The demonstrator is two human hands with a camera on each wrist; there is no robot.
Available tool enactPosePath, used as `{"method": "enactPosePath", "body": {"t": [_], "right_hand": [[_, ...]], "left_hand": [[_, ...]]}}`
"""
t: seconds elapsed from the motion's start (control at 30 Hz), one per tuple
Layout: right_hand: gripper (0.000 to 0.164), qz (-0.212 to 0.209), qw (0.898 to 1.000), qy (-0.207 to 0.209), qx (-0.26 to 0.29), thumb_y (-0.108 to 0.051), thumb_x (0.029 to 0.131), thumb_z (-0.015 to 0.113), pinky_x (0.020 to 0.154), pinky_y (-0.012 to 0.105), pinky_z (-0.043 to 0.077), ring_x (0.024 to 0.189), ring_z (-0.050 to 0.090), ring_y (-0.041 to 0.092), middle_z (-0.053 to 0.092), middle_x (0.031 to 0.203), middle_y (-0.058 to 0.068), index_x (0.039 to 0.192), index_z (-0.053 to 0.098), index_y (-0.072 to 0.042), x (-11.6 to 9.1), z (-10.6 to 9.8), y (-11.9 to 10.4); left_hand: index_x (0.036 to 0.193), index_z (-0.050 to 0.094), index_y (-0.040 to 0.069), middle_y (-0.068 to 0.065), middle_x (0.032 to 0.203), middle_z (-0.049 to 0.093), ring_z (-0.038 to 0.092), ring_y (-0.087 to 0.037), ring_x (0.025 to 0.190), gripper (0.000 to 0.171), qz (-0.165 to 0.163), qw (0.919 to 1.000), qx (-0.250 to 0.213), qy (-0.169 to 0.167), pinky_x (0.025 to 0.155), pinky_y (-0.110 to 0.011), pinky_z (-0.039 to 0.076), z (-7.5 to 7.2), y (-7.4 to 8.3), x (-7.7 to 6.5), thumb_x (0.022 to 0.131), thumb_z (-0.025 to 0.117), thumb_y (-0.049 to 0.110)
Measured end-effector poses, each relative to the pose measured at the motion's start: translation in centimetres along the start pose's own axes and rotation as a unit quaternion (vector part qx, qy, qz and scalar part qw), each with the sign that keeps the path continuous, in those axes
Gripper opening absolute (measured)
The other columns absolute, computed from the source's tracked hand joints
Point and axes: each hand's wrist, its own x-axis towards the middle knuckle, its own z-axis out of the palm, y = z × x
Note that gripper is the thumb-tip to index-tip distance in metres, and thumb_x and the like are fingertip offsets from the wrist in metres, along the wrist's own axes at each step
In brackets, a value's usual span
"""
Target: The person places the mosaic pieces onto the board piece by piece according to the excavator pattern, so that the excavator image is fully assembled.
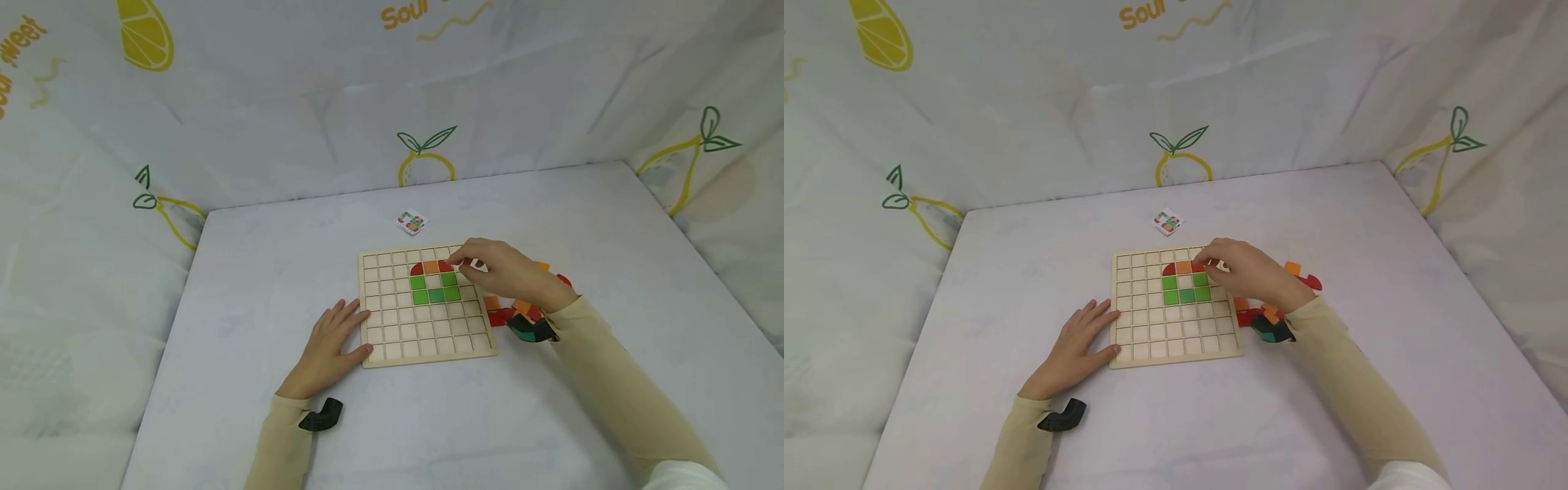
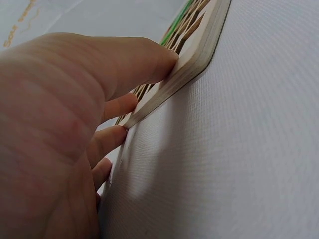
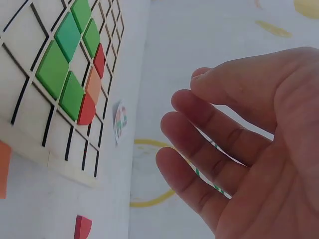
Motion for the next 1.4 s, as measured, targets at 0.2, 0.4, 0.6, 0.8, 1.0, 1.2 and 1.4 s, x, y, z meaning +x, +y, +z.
{"method": "enactPosePath", "body": {"t": [0.2,0.4,0.6,0.8,1.0,1.2,1.4], "right_hand": [[0.025,0.047,0.999,-0.001,-0.023,-0.009,0.101,0.058,0.086,0.04,0.056,0.103,0.061,0.018,0.07,0.115,0.007,0.123,0.07,-0.008,-1.6,-1.0,1.1],[0.025,0.098,0.995,0.001,-0.02,-0.009,0.101,0.058,0.09,0.042,0.054,0.105,0.059,0.021,0.069,0.116,0.009,0.123,0.068,-0.007,-3.3,-2.0,2.6],[0.025,0.119,0.992,0.004,-0.031,-0.006,0.099,0.06,0.087,0.038,0.054,0.103,0.06,0.021,0.07,0.113,0.009,0.123,0.069,-0.005,-4.3,-2.3,4.5],[0.027,0.147,0.988,-0.01,-0.049,-0.01,0.1,0.06,0.089,0.044,0.057,0.106,0.06,0.027,0.068,0.115,0.01,0.124,0.068,-0.005,-4.5,-1.9,5.9],[0.03,0.171,0.981,-0.04,-0.079,-0.014,0.098,0.064,0.096,0.05,0.056,0.11,0.06,0.029,0.065,0.122,0.014,0.126,0.068,-0.004,-4.1,-1.1,6.9],[0.031,0.169,0.977,-0.056,-0.117,-0.013,0.094,0.068,0.093,0.049,0.056,0.1,0.058,0.027,0.065,0.12,0.016,0.123,0.07,-0.003,-3.9,-0.6,6.9],[0.029,0.157,0.977,-0.048,-0.134,-0.01,0.093,0.069,0.091,0.047,0.057,0.095,0.057,0.026,0.066,0.113,0.015,0.121,0.07,-0.002,-3.8,-0.3,6.7]], "left_hand": [[0.15,0.05,0.015,-0.006,0.167,0.032,0.015,-0.032,0.159,0.064,0.0,1.0,-0.002,0.001,0.129,-0.055,0.008,-0.1,0.1,0.0,0.092,0.072,0.03],[0.15,0.049,0.015,-0.006,0.167,0.032,0.015,-0.031,0.159,0.064,0.001,1.0,-0.002,0.0,0.129,-0.054,0.007,-0.1,0.1,0.0,0.092,0.072,0.03],[0.15,0.049,0.016,-0.006,0.166,0.032,0.015,-0.032,0.159,0.064,0.005,1.0,0.0,0.003,0.129,-0.055,0.008,0.0,0.0,0.0,0.092,0.073,0.03],[0.15,0.049,0.016,-0.005,0.166,0.032,0.015,-0.031,0.159,0.064,0.003,1.0,-0.001,0.001,0.129,-0.054,0.007,0.0,0.0,0.0,0.092,0.072,0.03],[0.15,0.049,0.016,-0.005,0.167,0.032,0.015,-0.031,0.159,0.064,-0.001,1.0,0.004,-0.002,0.129,-0.054,0.007,0.0,0.1,0.0,0.092,0.072,0.03],[0.151,0.048,0.017,-0.004,0.167,0.031,0.014,-0.03,0.159,0.065,-0.001,1.0,0.007,-0.002,0.129,-0.054,0.007,0.1,-0.1,0.0,0.092,0.072,0.031],[0.151,0.049,0.017,-0.005,0.167,0.032,0.015,-0.031,0.159,0.065,0.011,0.9999,0.003,0.005,0.129,-0.056,0.007,0.3,-0.4,0.0,0.093,0.072,0.032]]}}
